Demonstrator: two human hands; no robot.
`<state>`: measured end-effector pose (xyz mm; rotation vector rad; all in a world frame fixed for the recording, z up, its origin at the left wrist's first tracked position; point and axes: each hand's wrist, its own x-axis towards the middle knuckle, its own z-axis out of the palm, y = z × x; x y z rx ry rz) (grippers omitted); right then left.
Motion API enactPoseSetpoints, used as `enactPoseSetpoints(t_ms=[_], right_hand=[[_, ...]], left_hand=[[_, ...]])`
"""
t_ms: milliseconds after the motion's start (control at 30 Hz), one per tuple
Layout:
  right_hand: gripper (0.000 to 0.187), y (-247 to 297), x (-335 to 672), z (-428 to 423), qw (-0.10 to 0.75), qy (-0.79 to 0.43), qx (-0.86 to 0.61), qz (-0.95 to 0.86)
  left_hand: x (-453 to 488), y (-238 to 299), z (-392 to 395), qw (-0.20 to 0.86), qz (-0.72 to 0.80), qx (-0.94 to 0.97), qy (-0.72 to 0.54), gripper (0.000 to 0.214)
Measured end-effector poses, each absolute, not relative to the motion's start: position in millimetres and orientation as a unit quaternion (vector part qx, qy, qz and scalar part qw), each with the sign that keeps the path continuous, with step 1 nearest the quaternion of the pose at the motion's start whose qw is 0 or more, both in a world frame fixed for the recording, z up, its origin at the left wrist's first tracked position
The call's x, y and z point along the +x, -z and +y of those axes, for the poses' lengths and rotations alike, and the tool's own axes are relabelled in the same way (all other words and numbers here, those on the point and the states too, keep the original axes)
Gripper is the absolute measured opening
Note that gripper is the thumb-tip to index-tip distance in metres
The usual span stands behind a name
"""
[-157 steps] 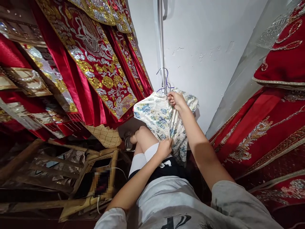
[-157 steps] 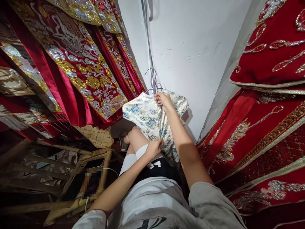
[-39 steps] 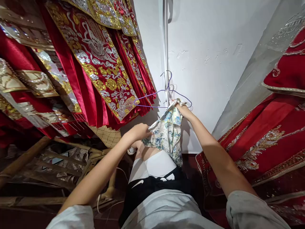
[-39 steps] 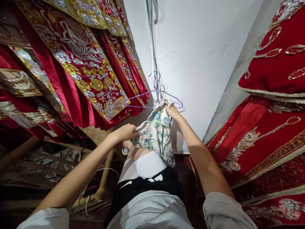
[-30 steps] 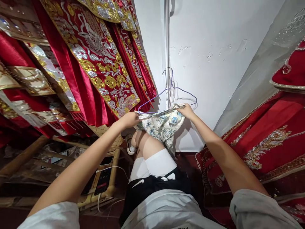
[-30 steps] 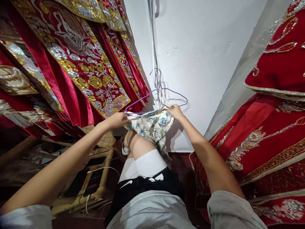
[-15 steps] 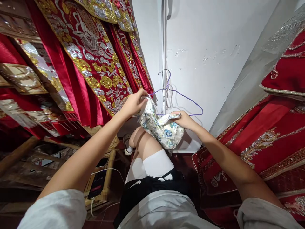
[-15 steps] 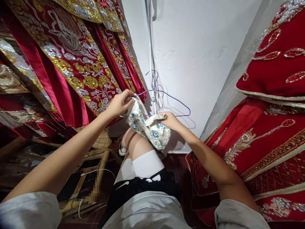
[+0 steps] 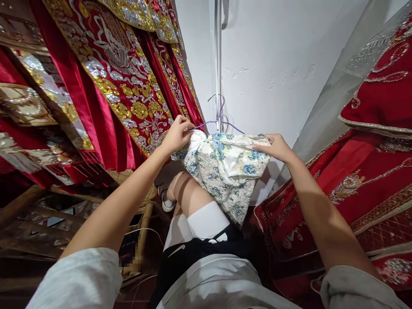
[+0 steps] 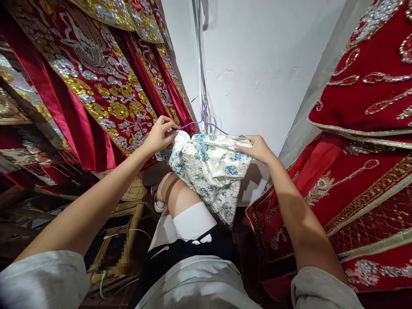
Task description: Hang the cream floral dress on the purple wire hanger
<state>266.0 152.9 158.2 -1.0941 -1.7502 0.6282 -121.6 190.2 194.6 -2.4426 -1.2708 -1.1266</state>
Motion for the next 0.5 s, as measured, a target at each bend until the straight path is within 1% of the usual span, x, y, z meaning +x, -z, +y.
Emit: enactPoseSetpoints(t_ms=[67, 167, 233, 300, 400, 500], right_hand=[[0.046, -166.6, 268.1, 151.9, 0.472, -0.314, -0.439, -0.697], [0.046, -173.4, 277.2, 151.9, 0.461, -0.427, -0.417, -0.656], [0.048, -170.6, 283.8, 154.3, 0.460, -0.496, -0.402, -0.617], [0.050, -163.4, 284.4, 157.6, 0.473, -0.537, -0.387, -0.581], [0.049, -151.5, 265.3, 159.0, 0.517, -0.560, -0.348, -0.546], [0.051, -141.1, 229.3, 149.4, 0.540, -0.511, -0.337, -0.578]], left_hand=[[-121.9, -196.1, 186.7, 0.093, -0.452, -0.781, 0.420, 0.017], [-125.1, -196.9, 180.8, 0.091, -0.480, -0.748, 0.450, 0.022], [-129.2, -195.0, 176.7, 0.098, -0.486, -0.736, 0.461, 0.024], [-134.6, -190.6, 173.6, 0.097, -0.499, -0.720, 0.473, 0.025], [-138.7, -181.9, 172.3, 0.059, -0.519, -0.712, 0.470, 0.026], [-126.6, -177.4, 176.3, 0.013, -0.488, -0.748, 0.451, 0.027]])
